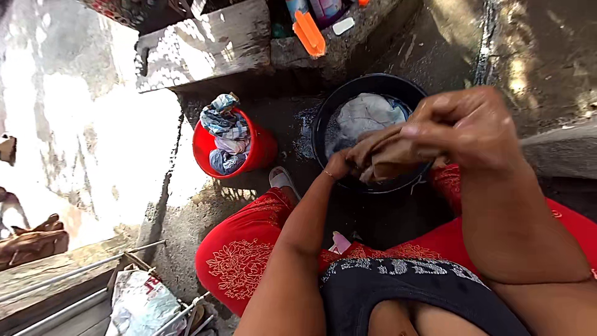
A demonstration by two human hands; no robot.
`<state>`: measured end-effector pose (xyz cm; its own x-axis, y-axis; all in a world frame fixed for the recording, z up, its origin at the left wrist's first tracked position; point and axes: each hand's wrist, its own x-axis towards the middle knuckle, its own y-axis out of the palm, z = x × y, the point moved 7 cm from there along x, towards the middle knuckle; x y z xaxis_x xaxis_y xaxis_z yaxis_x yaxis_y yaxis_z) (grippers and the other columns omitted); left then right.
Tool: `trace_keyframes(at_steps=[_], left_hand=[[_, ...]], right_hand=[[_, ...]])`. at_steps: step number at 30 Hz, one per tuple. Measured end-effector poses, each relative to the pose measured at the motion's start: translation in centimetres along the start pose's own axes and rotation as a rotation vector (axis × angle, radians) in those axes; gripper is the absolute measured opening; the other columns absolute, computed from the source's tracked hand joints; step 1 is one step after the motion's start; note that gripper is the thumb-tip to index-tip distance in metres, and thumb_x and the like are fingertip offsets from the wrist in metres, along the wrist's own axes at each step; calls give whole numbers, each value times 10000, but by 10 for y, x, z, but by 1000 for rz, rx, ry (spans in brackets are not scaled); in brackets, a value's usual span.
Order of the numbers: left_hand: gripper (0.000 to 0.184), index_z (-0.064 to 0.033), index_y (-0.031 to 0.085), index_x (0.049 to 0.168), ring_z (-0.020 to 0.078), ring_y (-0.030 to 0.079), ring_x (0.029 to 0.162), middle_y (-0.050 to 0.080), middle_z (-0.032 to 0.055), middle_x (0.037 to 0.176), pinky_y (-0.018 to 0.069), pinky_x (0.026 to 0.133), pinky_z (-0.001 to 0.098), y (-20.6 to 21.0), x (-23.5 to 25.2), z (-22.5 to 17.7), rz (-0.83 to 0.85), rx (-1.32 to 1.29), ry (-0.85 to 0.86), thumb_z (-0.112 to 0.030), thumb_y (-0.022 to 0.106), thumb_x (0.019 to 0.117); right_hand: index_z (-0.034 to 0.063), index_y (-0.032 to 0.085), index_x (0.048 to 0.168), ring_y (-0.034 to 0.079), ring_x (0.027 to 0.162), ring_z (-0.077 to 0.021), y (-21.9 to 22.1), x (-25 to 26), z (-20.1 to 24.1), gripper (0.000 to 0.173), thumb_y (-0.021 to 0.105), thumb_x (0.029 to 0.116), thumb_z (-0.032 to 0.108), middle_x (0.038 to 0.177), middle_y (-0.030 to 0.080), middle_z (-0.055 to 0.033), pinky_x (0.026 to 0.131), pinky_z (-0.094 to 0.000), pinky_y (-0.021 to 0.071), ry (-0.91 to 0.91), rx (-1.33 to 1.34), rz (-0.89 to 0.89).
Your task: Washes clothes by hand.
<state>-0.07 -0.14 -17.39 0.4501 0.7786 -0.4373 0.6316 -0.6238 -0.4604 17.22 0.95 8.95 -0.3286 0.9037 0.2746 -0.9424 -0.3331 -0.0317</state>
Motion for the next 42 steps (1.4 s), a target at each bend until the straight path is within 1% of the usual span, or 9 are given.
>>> trace_keyframes(at_steps=[4, 6, 10, 15, 17, 23, 30, 36, 42], left_hand=[[353, 74, 657, 1226, 289, 706, 1066, 724, 218, 1116, 538, 1010, 490, -39, -13, -26, -165, -133, 60, -50, 731, 903], [380, 71, 657, 1219, 238, 712, 1032, 728, 191, 1100, 554, 987, 446, -58, -24, -43, -243, -145, 129, -98, 764, 896], [462, 32, 668, 1002, 259, 695, 869, 705, 155, 891, 561, 834, 491, -79, -17, -41, -331, 26, 107, -310, 887, 781], [706, -226, 407, 1583, 480, 626, 1172, 468, 267, 1507, 529, 935, 667, -36, 34, 13, -103, 364, -258, -357, 722, 965], [689, -317, 421, 1573, 518, 537, 1290, 361, 272, 1592, 482, 977, 713, 3, 58, 47, 91, 440, -378, -455, 698, 959], [661, -40, 410, 1560, 512, 190, 1525, 145, 288, 1676, 203, 1165, 751, 79, 74, 87, 518, 583, -514, -253, 641, 979], [606, 70, 488, 1455, 457, 424, 1437, 468, 298, 1515, 336, 1154, 658, 73, 66, 84, 742, 502, -523, -331, 626, 1021], [1081, 64, 315, 1557, 369, 382, 1484, 381, 298, 1577, 290, 1251, 452, 25, 63, 53, 41, -89, -165, -124, 936, 693], [918, 110, 331, 1533, 352, 409, 1464, 411, 297, 1556, 315, 1234, 457, -15, 48, 0, -323, -134, 136, -94, 825, 786]], right_hand=[[177, 590, 1153, 656, 838, 27, -45, 3, -33, 536, 753, 844, 584, 932, 675, 125, 741, -178, 577, 165, -139, 19], [110, 536, 1277, 676, 971, -116, -64, -1, -86, 743, 868, 712, 460, 1068, 679, -31, 864, -341, 587, 409, -403, 71], [-26, 588, 1268, 615, 1058, -561, -81, -39, -214, 493, 798, 832, 64, 1094, 640, -360, 870, -774, 454, 914, -737, 29], [110, 512, 1477, 589, 1162, -570, -53, -79, -296, 587, 678, 915, 72, 1331, 567, -357, 892, -761, 466, 1035, -825, 51], [122, 569, 1429, 588, 1170, -551, -31, -91, -324, 513, 685, 930, 103, 1323, 580, -338, 920, -736, 473, 1060, -812, 187], [7, 475, 1485, 511, 1343, -485, -7, -135, -374, 496, 545, 1004, 106, 1443, 514, -320, 1066, -659, 426, 1305, -765, 575], [-89, 481, 1453, 381, 1460, -474, 12, -126, -356, 509, 529, 1043, 207, 1535, 437, -314, 1160, -670, 305, 1371, -772, 632], [-69, 664, 1036, 619, 867, -258, 26, -7, -251, 120, 617, 925, -65, 970, 657, -188, 815, -449, 516, 864, -159, 223], [146, 708, 911, 641, 774, -9, -19, 24, -72, 225, 629, 761, -1, 893, 694, 76, 672, -205, 561, 76, 248, -114]])
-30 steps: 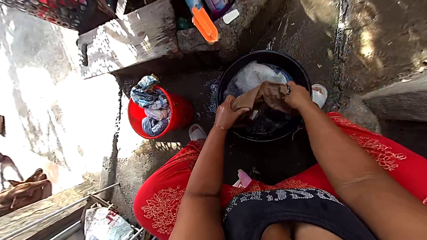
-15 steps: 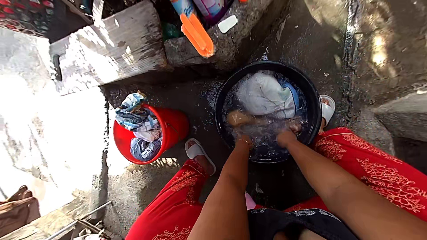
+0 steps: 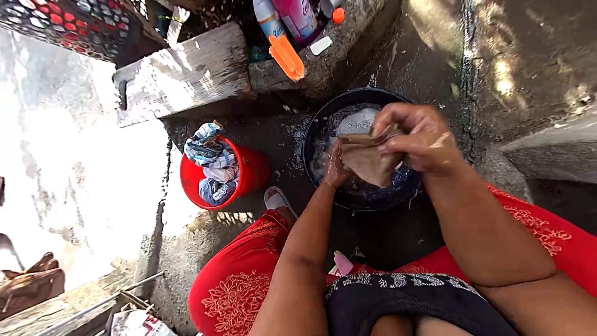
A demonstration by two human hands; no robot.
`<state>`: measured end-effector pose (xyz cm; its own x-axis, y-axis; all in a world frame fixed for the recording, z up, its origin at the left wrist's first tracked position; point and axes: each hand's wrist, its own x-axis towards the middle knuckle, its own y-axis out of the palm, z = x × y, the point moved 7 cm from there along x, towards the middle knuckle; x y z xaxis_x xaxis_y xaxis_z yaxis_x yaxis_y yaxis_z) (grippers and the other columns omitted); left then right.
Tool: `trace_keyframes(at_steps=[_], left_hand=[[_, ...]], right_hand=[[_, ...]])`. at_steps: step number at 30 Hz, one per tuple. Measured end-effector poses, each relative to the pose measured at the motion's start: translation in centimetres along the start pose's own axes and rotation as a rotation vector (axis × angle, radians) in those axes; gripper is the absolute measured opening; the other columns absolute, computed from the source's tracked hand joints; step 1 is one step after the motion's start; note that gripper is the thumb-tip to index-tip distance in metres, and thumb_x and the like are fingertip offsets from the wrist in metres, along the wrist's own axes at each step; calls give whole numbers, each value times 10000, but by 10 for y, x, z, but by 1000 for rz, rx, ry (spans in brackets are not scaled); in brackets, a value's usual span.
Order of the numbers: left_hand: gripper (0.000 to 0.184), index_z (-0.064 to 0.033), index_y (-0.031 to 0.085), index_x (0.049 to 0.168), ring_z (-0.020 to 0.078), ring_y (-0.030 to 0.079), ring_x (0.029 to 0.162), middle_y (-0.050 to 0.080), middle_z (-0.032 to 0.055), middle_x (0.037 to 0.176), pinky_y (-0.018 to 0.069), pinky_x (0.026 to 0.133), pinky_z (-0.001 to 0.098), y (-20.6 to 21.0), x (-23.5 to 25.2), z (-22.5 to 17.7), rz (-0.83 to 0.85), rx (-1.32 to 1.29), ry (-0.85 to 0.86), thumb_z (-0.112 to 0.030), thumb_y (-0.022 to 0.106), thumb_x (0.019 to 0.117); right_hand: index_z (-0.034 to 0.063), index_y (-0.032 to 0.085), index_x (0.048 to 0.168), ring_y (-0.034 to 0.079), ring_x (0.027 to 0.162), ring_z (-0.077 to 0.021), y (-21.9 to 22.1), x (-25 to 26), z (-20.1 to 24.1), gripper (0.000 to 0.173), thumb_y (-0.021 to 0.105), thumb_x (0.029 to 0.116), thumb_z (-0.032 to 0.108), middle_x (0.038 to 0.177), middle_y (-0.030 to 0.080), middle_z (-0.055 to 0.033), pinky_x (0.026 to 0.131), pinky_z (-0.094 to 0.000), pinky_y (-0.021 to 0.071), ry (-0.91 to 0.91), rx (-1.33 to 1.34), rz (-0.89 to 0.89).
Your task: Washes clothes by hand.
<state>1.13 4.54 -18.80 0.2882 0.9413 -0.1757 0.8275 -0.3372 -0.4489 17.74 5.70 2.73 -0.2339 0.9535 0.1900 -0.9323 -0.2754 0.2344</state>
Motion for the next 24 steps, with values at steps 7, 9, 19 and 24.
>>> trace_keyframes(at_steps=[7, 9, 19, 24], left_hand=[[370, 61, 556, 1300, 225, 618, 1161, 638, 191, 1237, 519, 1025, 413, -38, 4, -45, -385, -432, -150, -66, 624, 960], [375, 16, 521, 1331, 165, 620, 1103, 629, 129, 1214, 541, 971, 383, -40, -9, -83, -386, -639, -93, -53, 590, 968], [264, -221, 533, 1249, 115, 686, 1009, 698, -16, 1077, 585, 891, 350, -50, -52, -216, -255, -1221, 84, -184, 342, 1071], [409, -212, 412, 1483, 211, 633, 1193, 646, 55, 1292, 531, 1020, 476, -107, -29, -152, -430, -1226, 264, -242, 267, 1101]], right_hand=[[89, 698, 1039, 662, 825, -144, -83, -19, 16, 261, 690, 784, 34, 927, 700, -48, 737, -373, 556, 254, -697, -9], [5, 608, 1321, 647, 1060, -447, -92, -35, -40, 638, 886, 756, 109, 1149, 664, -290, 919, -671, 504, 538, -845, 29], [-73, 596, 1246, 680, 957, -148, -38, -61, -120, 514, 796, 790, 51, 1087, 698, -157, 889, -350, 574, 241, -313, -383], [20, 634, 1212, 707, 957, -130, -35, -28, -64, 403, 754, 828, 43, 1058, 725, -56, 872, -367, 619, 62, 56, -524]])
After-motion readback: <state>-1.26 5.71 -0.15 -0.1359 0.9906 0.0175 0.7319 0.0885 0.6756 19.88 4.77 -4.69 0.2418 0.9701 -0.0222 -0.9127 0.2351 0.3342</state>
